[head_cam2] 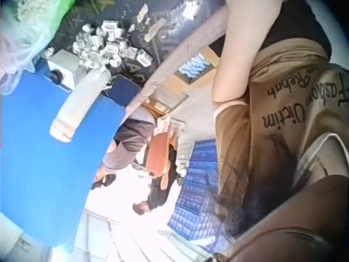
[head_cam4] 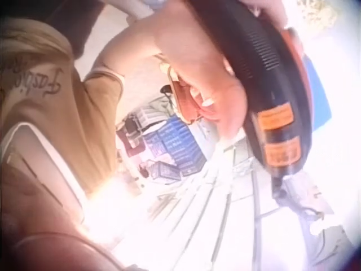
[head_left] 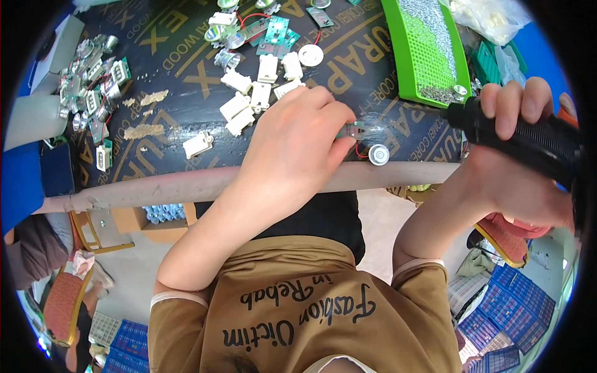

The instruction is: Assembling small electronic toy components at a factory workbench using a handheld tool.

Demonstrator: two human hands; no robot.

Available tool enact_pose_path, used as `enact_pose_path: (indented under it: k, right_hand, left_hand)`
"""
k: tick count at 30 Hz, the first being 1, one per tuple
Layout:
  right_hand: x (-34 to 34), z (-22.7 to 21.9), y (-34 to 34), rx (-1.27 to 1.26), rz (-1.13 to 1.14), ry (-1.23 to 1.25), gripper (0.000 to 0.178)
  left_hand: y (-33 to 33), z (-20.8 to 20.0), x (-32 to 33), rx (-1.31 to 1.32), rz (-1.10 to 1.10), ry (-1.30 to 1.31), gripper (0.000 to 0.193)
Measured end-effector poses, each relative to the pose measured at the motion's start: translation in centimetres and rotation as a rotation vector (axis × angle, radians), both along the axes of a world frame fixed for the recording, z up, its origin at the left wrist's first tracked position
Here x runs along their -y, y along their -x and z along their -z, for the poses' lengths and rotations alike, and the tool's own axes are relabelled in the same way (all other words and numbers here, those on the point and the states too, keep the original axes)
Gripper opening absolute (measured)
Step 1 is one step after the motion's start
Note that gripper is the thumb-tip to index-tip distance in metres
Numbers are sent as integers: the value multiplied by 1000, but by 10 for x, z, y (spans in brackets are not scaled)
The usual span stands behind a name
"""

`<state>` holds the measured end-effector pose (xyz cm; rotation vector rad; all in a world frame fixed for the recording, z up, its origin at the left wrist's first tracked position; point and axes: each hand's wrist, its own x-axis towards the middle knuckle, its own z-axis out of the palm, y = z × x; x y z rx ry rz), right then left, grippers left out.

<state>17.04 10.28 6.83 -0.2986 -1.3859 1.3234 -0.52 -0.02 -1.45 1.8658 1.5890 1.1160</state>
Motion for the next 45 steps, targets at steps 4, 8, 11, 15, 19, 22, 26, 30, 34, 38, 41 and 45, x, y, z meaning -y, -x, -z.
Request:
enact_pose_path:
  k: [4,8,11,15,19,22,26,30,34,38,41,45]
  right_hand:
    - [-25,-12,-16,-63,-11,-38,90]
    - [-69,-3,-30,-48,203,-6,82]
    - [-86,4,-16,151,563,-188,75]
    - [-102,13,-20,107,532,-88,72]
    - [-107,20,-13,79,535,-74,70]
    - [-86,5,17,-85,686,-3,47]
    - [-95,11,7,-36,688,-55,51]
    - [-96,13,4,-427,139,147,50]
    - [-85,8,14,-47,682,-24,51]
    - [-85,9,-13,-15,477,-34,73]
    - [-56,-8,-38,-172,-52,-100,92]
    - [22,-34,-5,-251,63,-145,74]
  left_hand:
    - [-1,-3,1,22,-32,87,26]
    - [0,-2,1,-3,-9,84,30]
    - [-1,-2,1,23,24,113,27]
    - [-2,-3,0,16,5,115,22]
    - [-1,-4,-1,5,1,123,23]
    - [-2,-6,-2,11,2,141,25]
    - [-2,-10,-2,41,9,169,28]
    - [-3,-13,-2,49,9,132,32]
    - [-2,-13,1,27,-32,-120,24]
    - [4,-13,2,-1,-131,-453,16]
    - [1,-23,0,99,-102,-368,17]
    - [-12,-37,-3,369,-39,-132,24]
